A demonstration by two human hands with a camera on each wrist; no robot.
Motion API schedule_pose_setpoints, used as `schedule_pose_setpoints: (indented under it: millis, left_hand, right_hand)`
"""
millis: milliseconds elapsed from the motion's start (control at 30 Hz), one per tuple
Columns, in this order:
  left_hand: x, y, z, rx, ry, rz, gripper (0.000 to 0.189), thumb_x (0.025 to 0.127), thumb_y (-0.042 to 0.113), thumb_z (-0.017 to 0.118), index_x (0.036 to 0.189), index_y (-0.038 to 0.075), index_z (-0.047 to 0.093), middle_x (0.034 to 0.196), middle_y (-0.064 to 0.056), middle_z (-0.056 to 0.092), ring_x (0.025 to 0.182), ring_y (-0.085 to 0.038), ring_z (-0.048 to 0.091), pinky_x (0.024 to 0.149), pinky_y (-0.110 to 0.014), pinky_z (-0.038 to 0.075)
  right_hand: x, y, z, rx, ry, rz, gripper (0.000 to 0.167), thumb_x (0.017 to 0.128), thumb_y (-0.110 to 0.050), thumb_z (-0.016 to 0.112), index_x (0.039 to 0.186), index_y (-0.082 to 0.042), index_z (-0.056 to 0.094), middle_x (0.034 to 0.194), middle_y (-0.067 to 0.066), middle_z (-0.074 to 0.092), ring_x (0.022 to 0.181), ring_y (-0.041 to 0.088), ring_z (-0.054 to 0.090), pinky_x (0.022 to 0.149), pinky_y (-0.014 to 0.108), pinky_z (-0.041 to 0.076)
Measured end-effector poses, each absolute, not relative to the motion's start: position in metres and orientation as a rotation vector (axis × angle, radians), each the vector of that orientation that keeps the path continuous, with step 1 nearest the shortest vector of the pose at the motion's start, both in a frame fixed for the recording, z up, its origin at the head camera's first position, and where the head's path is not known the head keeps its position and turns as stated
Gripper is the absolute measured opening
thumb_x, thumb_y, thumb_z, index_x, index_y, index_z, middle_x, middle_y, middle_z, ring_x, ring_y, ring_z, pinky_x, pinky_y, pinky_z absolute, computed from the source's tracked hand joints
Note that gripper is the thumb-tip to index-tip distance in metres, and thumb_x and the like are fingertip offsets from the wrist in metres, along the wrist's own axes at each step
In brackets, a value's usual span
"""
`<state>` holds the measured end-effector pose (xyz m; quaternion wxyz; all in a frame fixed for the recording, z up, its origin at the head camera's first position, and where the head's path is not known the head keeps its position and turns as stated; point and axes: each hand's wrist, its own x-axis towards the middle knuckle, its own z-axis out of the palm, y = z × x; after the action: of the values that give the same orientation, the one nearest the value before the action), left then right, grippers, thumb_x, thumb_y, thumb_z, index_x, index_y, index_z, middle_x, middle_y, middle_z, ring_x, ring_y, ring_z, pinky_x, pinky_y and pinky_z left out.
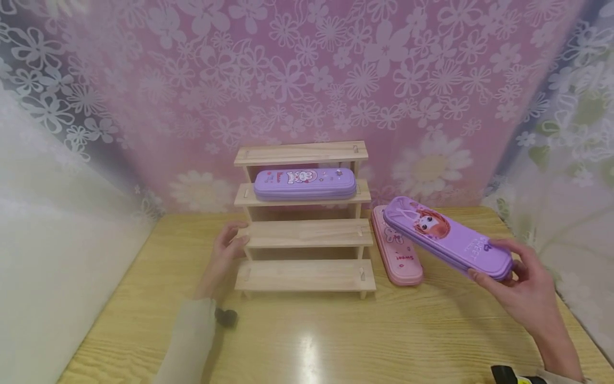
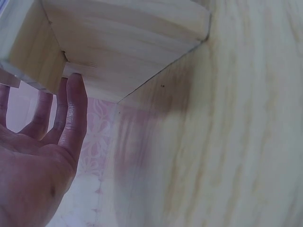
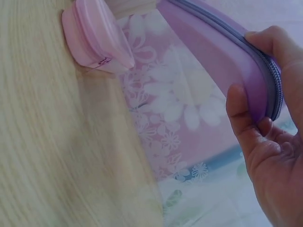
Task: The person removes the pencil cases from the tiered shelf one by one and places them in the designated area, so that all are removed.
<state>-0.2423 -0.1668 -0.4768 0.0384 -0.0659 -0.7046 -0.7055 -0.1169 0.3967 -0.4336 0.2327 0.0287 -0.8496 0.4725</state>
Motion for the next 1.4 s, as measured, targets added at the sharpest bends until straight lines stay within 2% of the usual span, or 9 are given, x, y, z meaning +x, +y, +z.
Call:
schedule_pose_setpoints:
  millis: [100,233,333,433,667,1000,1133,1233,1400]
  left_hand:
    - [-0.243,-0.167,-0.477,-0.203,-2.158,-2.165,0.034,0.098,0.012,0.064,0.131,0.007,0.056,0.126,-0.008,0.058,0.101,-0.021,0.065,0.08,-0.048,0.062]
    - [-0.244,-0.167,-0.478,-0.191,-2.163,-2.165,0.034,0.098,0.011,0.064,0.13,0.007,0.056,0.125,-0.007,0.058,0.1,-0.02,0.065,0.08,-0.048,0.061]
    - [-0.245,-0.167,-0.478,-0.179,-2.167,-2.165,0.033,0.098,0.01,0.064,0.13,0.006,0.056,0.124,-0.006,0.058,0.099,-0.019,0.065,0.08,-0.047,0.061]
    - [-0.244,-0.167,-0.477,-0.177,-2.163,-2.169,0.033,0.099,0.01,0.064,0.13,0.006,0.056,0.124,-0.005,0.058,0.098,-0.017,0.065,0.079,-0.047,0.061]
    - [-0.243,-0.166,-0.476,-0.185,-2.149,-2.187,0.034,0.098,0.009,0.063,0.131,0.006,0.055,0.124,-0.005,0.058,0.098,-0.015,0.066,0.079,-0.046,0.062]
    - [-0.243,-0.167,-0.476,-0.175,-2.168,-2.162,0.034,0.098,0.01,0.064,0.132,0.006,0.056,0.125,-0.007,0.058,0.098,-0.016,0.066,0.08,-0.047,0.062]
    - [-0.242,-0.166,-0.475,-0.177,-2.169,-2.162,0.034,0.099,0.011,0.064,0.132,0.007,0.056,0.125,-0.008,0.058,0.099,-0.016,0.066,0.081,-0.049,0.062]
    - [-0.243,-0.167,-0.477,-0.185,-2.164,-2.165,0.034,0.098,0.01,0.063,0.131,0.006,0.056,0.125,-0.008,0.058,0.098,-0.016,0.066,0.082,-0.05,0.062]
    - [-0.244,-0.167,-0.478,-0.195,-2.158,-2.168,0.034,0.098,0.01,0.064,0.131,0.006,0.055,0.125,-0.008,0.058,0.097,-0.016,0.065,0.081,-0.05,0.061]
  right_hand:
    - [-0.118,0.397,-0.436,0.061,-2.315,1.28,0.075,0.079,0.02,0.073,0.144,-0.011,0.053,0.129,-0.02,0.051,0.085,-0.015,0.059,0.059,0.007,0.049]
    - [-0.12,0.396,-0.438,0.009,-2.295,1.212,0.066,0.078,0.016,0.077,0.137,-0.004,0.057,0.125,-0.023,0.051,0.07,-0.013,0.056,0.05,0.01,0.044]
    - [-0.122,0.395,-0.439,-0.081,-2.304,1.15,0.06,0.079,0.007,0.081,0.133,-0.008,0.061,0.121,-0.025,0.049,0.058,-0.008,0.05,0.045,0.016,0.038]
    - [-0.123,0.394,-0.441,-0.197,-2.321,1.111,0.057,0.081,-0.004,0.084,0.132,-0.018,0.063,0.115,-0.027,0.047,0.052,-0.003,0.045,0.043,0.018,0.035]
    - [-0.127,0.398,-0.446,-0.37,-2.327,1.042,0.055,0.08,-0.016,0.087,0.129,-0.027,0.065,0.102,-0.028,0.045,0.049,-0.001,0.041,0.043,0.017,0.033]
    - [-0.138,0.396,-0.455,-0.521,-2.316,0.991,0.059,0.076,-0.021,0.09,0.129,-0.01,0.067,0.093,-0.025,0.044,0.053,-0.003,0.042,0.049,0.012,0.034]
    - [-0.142,0.396,-0.456,-0.573,-2.293,0.983,0.06,0.073,-0.025,0.091,0.126,-0.008,0.068,0.087,-0.023,0.045,0.051,-0.007,0.043,0.049,0.01,0.034]
    - [-0.144,0.397,-0.457,-0.581,-2.338,0.987,0.059,0.076,-0.03,0.09,0.126,-0.008,0.066,0.086,-0.017,0.048,0.048,-0.007,0.046,0.046,0.012,0.037]
    - [-0.145,0.399,-0.462,-0.523,-2.471,0.981,0.06,0.082,-0.036,0.085,0.126,-0.004,0.058,0.101,0.006,0.056,0.054,-0.009,0.047,0.046,0.017,0.041]
